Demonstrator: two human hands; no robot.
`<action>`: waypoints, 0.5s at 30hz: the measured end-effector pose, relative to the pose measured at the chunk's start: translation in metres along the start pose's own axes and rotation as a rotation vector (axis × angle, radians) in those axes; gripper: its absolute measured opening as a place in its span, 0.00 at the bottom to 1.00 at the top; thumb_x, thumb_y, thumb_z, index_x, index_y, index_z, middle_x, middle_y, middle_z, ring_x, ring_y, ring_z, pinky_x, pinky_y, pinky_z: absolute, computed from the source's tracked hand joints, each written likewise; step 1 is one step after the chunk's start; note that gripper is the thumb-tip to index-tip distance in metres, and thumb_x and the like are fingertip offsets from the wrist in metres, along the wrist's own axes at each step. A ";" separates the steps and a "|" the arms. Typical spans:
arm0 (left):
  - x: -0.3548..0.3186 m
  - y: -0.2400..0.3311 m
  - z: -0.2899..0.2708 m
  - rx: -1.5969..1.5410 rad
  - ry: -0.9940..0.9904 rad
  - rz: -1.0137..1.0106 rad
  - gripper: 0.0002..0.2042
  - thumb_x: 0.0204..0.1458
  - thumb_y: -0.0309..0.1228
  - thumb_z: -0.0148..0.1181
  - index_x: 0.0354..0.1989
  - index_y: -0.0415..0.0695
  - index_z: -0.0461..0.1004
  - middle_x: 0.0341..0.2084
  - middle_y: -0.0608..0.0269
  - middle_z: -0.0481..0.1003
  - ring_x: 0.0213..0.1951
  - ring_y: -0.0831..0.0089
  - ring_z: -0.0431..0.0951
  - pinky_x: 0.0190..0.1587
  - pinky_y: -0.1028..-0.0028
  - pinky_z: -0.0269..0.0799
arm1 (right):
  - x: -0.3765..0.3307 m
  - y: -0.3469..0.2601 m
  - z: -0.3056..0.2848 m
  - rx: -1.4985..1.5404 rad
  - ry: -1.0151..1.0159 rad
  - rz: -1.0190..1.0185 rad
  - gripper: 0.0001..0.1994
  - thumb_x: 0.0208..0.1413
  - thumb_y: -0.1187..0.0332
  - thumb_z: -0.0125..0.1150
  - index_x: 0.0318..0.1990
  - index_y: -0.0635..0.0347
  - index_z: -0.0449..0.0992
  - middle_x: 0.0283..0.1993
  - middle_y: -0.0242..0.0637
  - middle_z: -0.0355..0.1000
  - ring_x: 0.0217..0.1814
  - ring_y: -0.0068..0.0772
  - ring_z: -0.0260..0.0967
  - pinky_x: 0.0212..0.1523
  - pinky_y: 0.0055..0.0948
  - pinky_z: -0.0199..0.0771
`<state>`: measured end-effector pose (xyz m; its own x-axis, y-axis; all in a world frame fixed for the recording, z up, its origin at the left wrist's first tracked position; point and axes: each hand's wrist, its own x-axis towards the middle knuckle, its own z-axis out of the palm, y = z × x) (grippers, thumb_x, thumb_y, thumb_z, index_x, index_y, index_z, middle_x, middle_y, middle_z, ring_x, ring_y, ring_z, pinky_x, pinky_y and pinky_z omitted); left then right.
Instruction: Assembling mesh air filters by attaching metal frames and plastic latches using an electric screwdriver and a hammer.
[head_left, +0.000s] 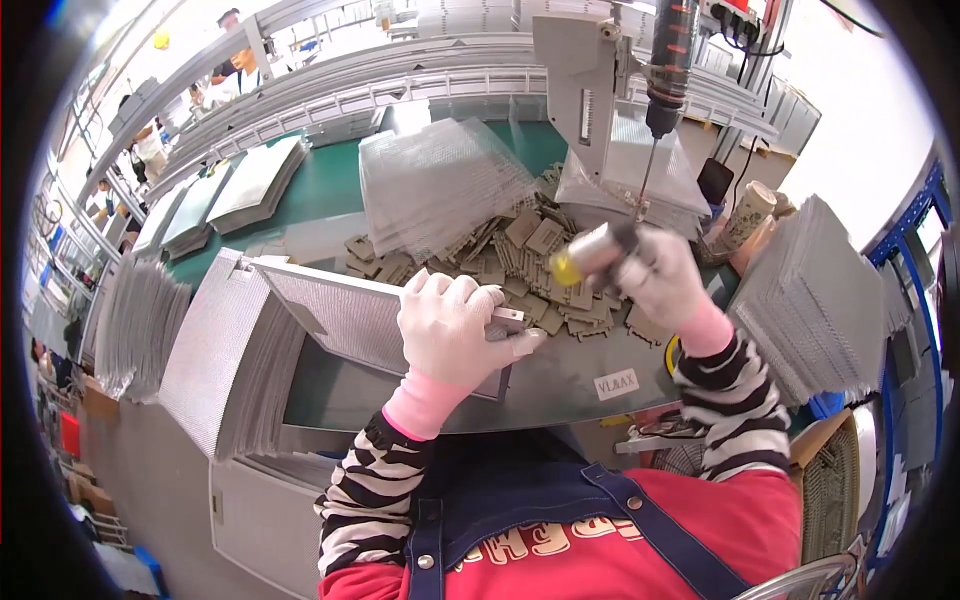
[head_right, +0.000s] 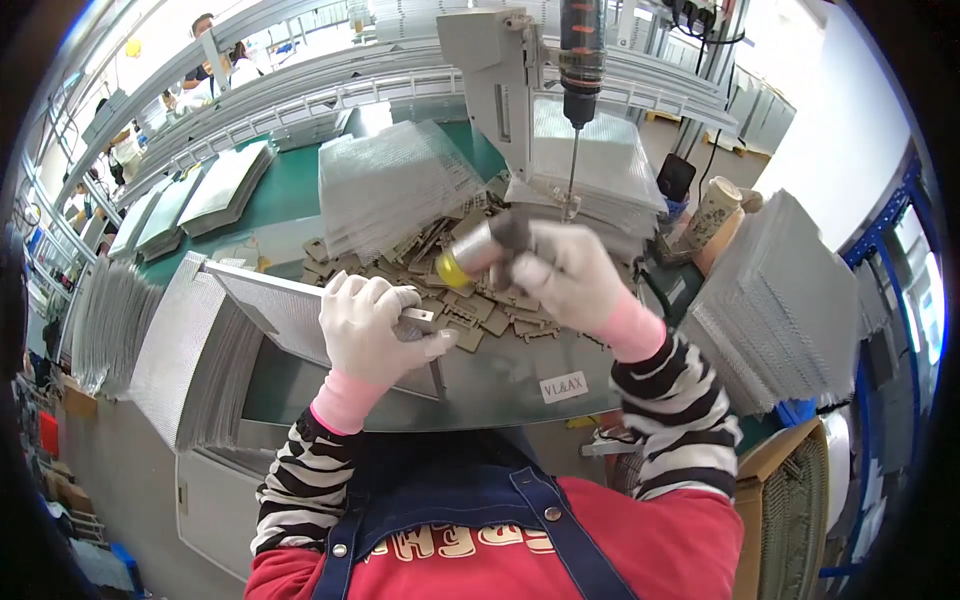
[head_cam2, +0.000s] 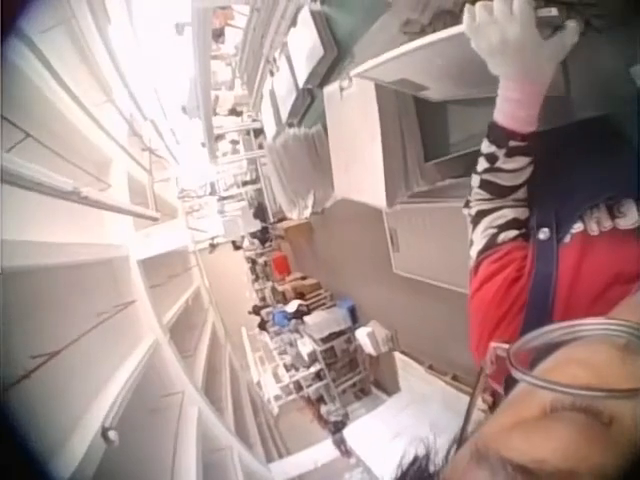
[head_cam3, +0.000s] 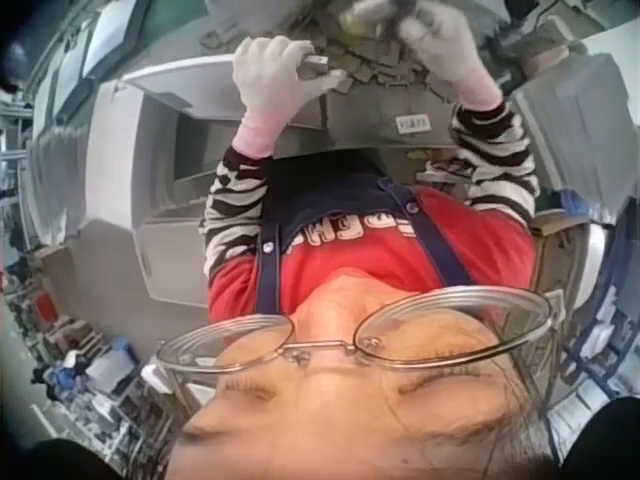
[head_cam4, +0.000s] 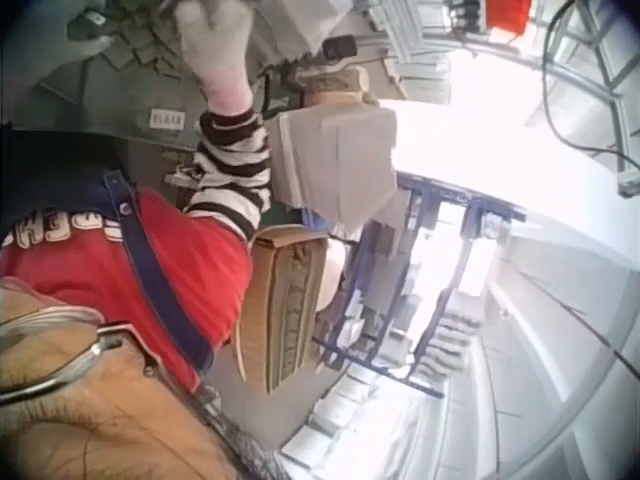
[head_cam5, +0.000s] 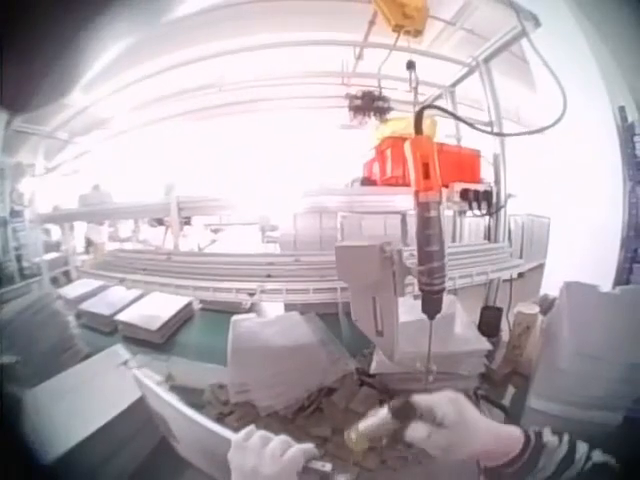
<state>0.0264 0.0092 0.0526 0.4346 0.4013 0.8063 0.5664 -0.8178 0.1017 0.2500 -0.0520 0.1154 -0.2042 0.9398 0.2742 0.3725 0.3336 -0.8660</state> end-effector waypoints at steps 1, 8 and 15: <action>0.001 0.000 0.000 -0.001 -0.023 0.011 0.20 0.24 0.51 0.70 0.20 0.49 0.72 0.17 0.69 0.66 0.25 0.67 0.68 0.41 0.67 0.62 | 0.009 -0.011 -0.001 -0.193 -0.037 -0.099 0.12 0.52 0.73 0.52 0.43 0.65 0.74 0.36 0.35 0.75 0.33 0.23 0.72 0.35 0.22 0.72; 0.004 -0.008 -0.004 -0.036 -0.090 0.012 0.24 0.21 0.56 0.67 0.21 0.50 0.72 0.17 0.68 0.66 0.25 0.67 0.68 0.36 0.67 0.63 | 0.032 -0.023 -0.005 -0.567 -0.091 -0.514 0.09 0.48 0.71 0.57 0.38 0.61 0.74 0.31 0.43 0.72 0.31 0.43 0.71 0.32 0.33 0.71; 0.004 -0.012 0.010 -0.032 -0.009 0.026 0.25 0.22 0.56 0.67 0.22 0.49 0.73 0.19 0.69 0.66 0.26 0.67 0.67 0.37 0.67 0.62 | 0.038 -0.015 0.008 -0.422 -0.275 -0.206 0.12 0.48 0.70 0.58 0.42 0.57 0.75 0.31 0.43 0.71 0.31 0.47 0.69 0.34 0.34 0.70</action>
<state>0.0281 0.0251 0.0493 0.4549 0.3835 0.8037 0.5325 -0.8406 0.0997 0.2296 -0.0220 0.1353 -0.5194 0.8166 0.2518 0.6194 0.5627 -0.5474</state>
